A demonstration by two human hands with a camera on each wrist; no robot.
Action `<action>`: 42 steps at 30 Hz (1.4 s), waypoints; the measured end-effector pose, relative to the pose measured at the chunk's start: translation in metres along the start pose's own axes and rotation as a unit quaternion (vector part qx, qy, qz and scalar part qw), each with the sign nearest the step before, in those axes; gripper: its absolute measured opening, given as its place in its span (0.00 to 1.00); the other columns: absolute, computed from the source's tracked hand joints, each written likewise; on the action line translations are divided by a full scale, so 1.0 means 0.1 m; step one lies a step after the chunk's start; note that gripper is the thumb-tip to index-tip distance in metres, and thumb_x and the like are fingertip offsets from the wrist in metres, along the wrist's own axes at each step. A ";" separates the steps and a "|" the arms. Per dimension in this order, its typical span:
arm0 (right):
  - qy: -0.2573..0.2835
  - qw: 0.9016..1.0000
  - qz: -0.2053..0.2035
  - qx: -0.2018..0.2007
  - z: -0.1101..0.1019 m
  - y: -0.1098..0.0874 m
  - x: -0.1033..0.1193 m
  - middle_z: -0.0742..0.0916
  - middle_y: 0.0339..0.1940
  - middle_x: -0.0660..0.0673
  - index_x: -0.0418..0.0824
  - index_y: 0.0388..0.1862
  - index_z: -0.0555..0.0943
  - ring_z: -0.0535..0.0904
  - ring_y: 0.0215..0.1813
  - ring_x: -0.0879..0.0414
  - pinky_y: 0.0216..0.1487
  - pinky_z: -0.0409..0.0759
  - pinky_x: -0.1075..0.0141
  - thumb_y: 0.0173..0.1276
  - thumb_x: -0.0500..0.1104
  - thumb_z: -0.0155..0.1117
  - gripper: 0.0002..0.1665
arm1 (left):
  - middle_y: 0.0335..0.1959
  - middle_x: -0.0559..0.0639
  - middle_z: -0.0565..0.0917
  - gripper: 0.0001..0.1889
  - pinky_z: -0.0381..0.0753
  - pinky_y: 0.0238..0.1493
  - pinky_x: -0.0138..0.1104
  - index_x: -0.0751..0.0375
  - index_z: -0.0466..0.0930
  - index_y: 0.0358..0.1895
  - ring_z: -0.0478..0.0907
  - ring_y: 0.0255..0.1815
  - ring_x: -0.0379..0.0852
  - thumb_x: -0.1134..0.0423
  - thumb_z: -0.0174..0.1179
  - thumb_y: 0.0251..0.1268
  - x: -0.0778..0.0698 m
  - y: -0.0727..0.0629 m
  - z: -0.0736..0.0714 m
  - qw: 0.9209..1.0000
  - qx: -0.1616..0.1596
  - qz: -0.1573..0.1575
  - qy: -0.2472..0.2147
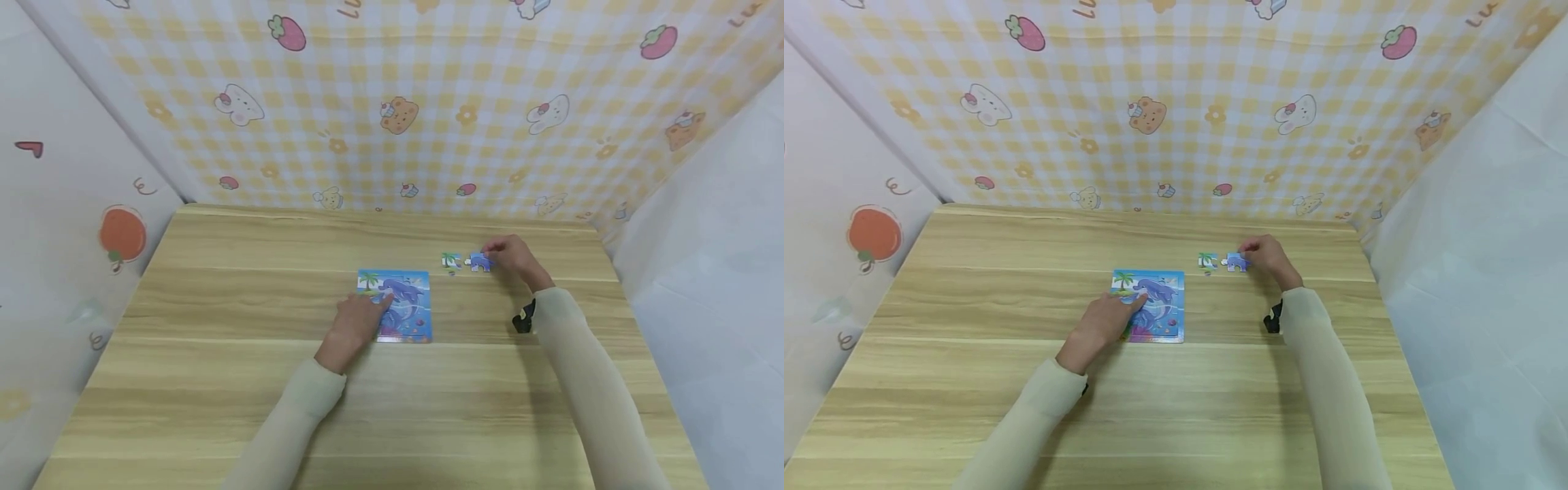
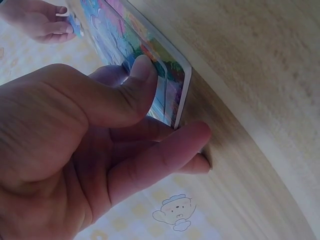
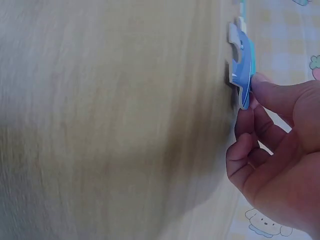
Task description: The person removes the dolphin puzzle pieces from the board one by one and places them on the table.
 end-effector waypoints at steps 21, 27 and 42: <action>-0.095 0.995 -0.012 -0.029 0.06 0.02 -0.01 0.86 0.43 0.36 0.34 0.42 0.85 0.76 0.42 0.46 0.44 0.73 0.60 0.71 0.33 0.56 0.10 | 0.51 0.62 0.85 0.28 0.83 0.41 0.49 0.43 0.67 0.74 0.79 0.45 0.60 0.70 0.50 0.74 0.02 0.01 0.01 1.000 0.003 -0.005 -0.017; -0.069 0.994 -0.047 -0.076 0.03 -0.05 0.13 0.87 0.45 0.34 0.32 0.45 0.85 0.81 0.44 0.43 0.47 0.79 0.54 0.71 0.35 0.57 0.11 | 0.48 0.62 0.86 0.29 0.82 0.39 0.48 0.44 0.67 0.74 0.78 0.41 0.58 0.71 0.51 0.73 0.01 0.00 0.00 1.000 0.007 -0.001 -0.019; -0.169 0.957 -0.212 0.103 1.09 -0.37 1.07 0.79 0.56 0.39 0.36 0.64 0.78 0.76 0.51 0.49 0.55 0.78 0.55 0.66 0.47 0.71 0.30 | 0.57 0.63 0.82 0.29 0.82 0.48 0.53 0.45 0.64 0.75 0.78 0.53 0.64 0.68 0.52 0.74 0.00 0.00 -0.01 1.000 0.020 -0.001 -0.023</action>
Point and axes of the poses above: each hand's wrist, its own y-axis towards the middle knuckle, its own z-axis out of the palm, x = y × z, the point moved 6 cm from there along y, towards the middle knuckle
